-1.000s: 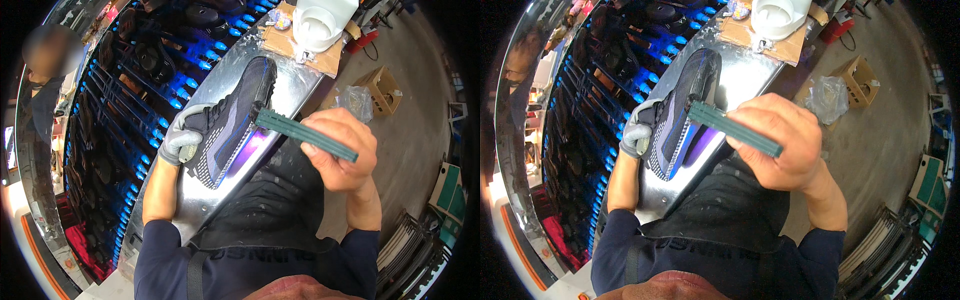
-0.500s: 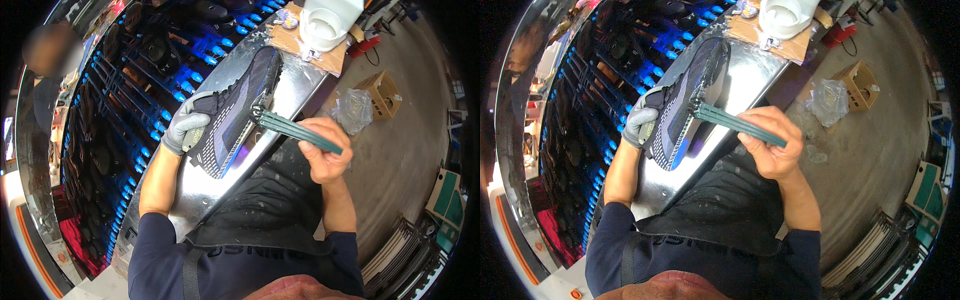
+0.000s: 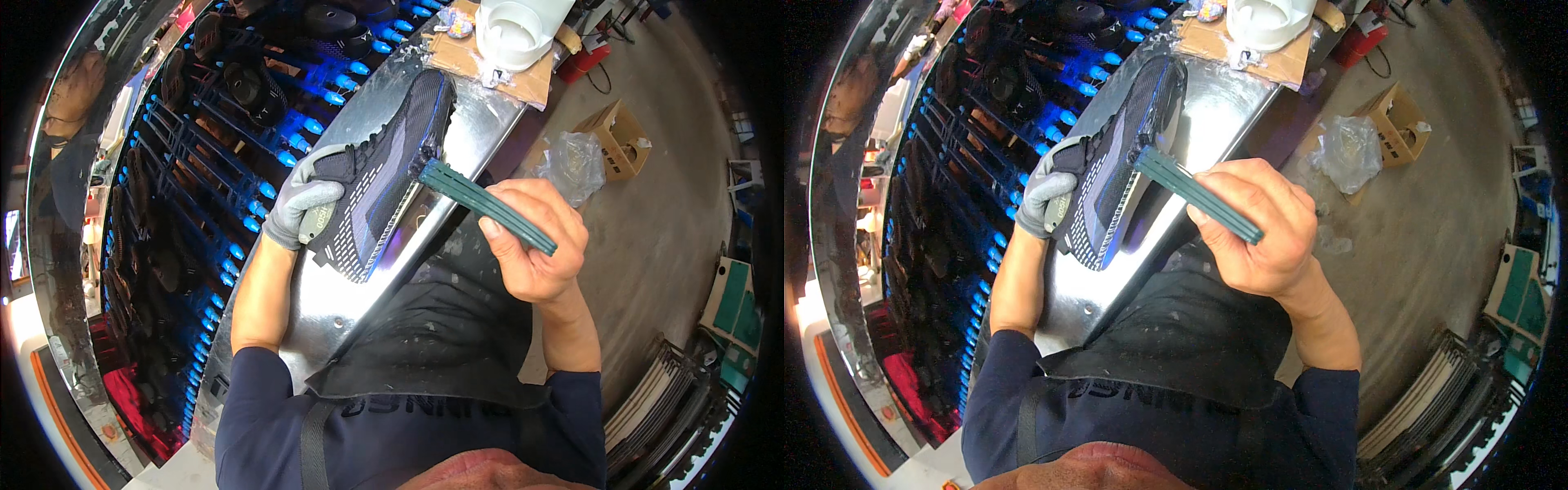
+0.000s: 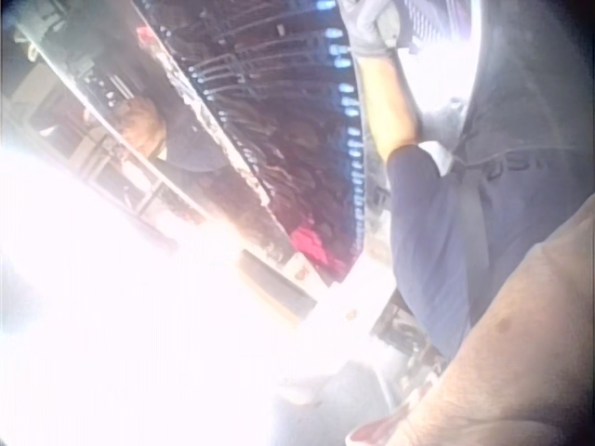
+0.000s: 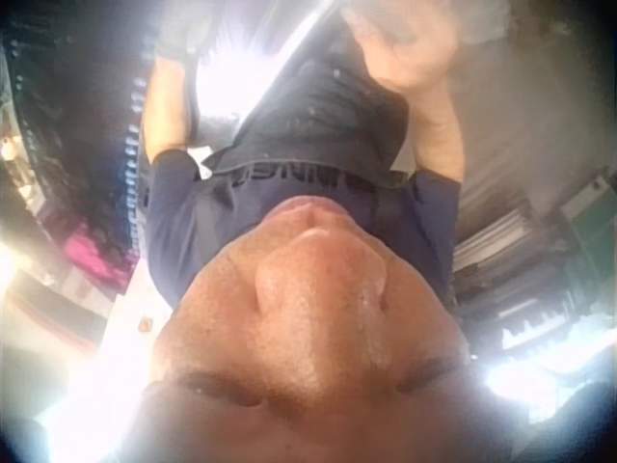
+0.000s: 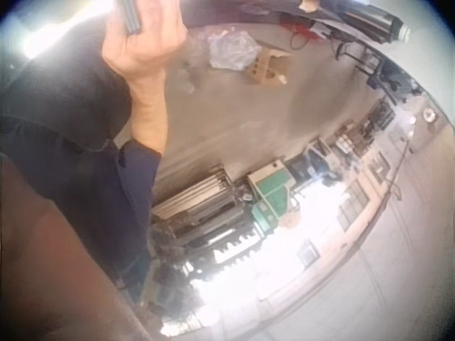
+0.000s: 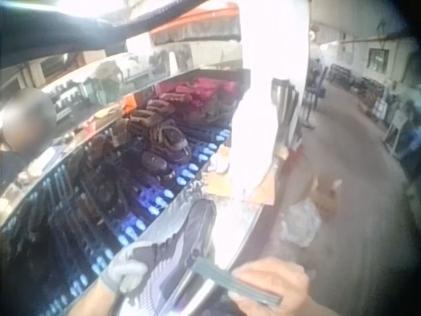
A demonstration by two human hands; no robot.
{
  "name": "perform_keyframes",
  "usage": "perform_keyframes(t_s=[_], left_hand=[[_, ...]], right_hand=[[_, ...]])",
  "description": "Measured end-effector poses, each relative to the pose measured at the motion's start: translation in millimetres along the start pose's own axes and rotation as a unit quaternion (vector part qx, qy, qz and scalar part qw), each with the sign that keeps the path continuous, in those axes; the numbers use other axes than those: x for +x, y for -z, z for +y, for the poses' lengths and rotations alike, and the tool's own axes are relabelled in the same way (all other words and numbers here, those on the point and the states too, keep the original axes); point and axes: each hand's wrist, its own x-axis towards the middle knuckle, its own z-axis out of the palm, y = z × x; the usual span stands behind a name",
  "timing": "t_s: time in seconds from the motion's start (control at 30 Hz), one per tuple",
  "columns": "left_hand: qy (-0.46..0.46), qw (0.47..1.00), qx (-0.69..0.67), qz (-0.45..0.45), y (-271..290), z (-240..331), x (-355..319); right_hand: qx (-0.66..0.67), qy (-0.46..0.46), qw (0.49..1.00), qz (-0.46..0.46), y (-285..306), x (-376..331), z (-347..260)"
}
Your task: The person cleans the soles of multiple sneakers using a brush and a liquid solution. They repeatedly dip the brush into a white bottle and scrub the bottom of each shoe on a metal workbench.
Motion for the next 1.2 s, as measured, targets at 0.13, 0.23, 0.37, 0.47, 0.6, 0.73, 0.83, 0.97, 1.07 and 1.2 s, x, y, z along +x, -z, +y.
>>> perform_keyframes(t_s=[0.13,0.23,0.37,0.47,0.6,0.73,0.83,0.97,1.07,1.2], left_hand=[[-0.027,1.0,-0.002,-0.003,1,-4,0],[-0.025,1.0,0.012,0.006,6,-4,1],[-0.039,0.999,-0.016,0.01,1,-5,4],[-0.038,0.999,0.036,0.014,5,-4,4],[-0.036,0.998,0.046,0.017,3,-5,4],[-0.032,0.998,0.046,-0.002,-5,1,6],[-0.032,0.999,0.043,0.002,-5,-1,5],[-0.05,0.998,-0.034,-0.028,-4,-2,7],[-0.031,0.997,-0.058,-0.037,-7,0,8],[-0.055,0.992,-0.091,-0.066,-20,5,22]], right_hand=[[-0.019,0.022,1.0,0.002,-9,-4,-6],[-0.019,0.041,0.999,-0.029,-9,-4,-10],[-0.034,0.057,0.997,-0.032,-17,-7,-14],[-0.039,0.075,0.995,-0.05,-19,-7,-17],[-0.042,0.097,0.99,-0.089,-19,-6,-22],[-0.025,0.103,0.985,-0.133,-16,-5,-29],[-0.02,0.119,0.979,-0.166,-17,-7,-32],[0.021,0.11,0.971,-0.213,-7,4,-29],[0.051,0.062,0.983,-0.167,7,23,3],[0.305,-0.194,0.932,0.008,0,3,31]])
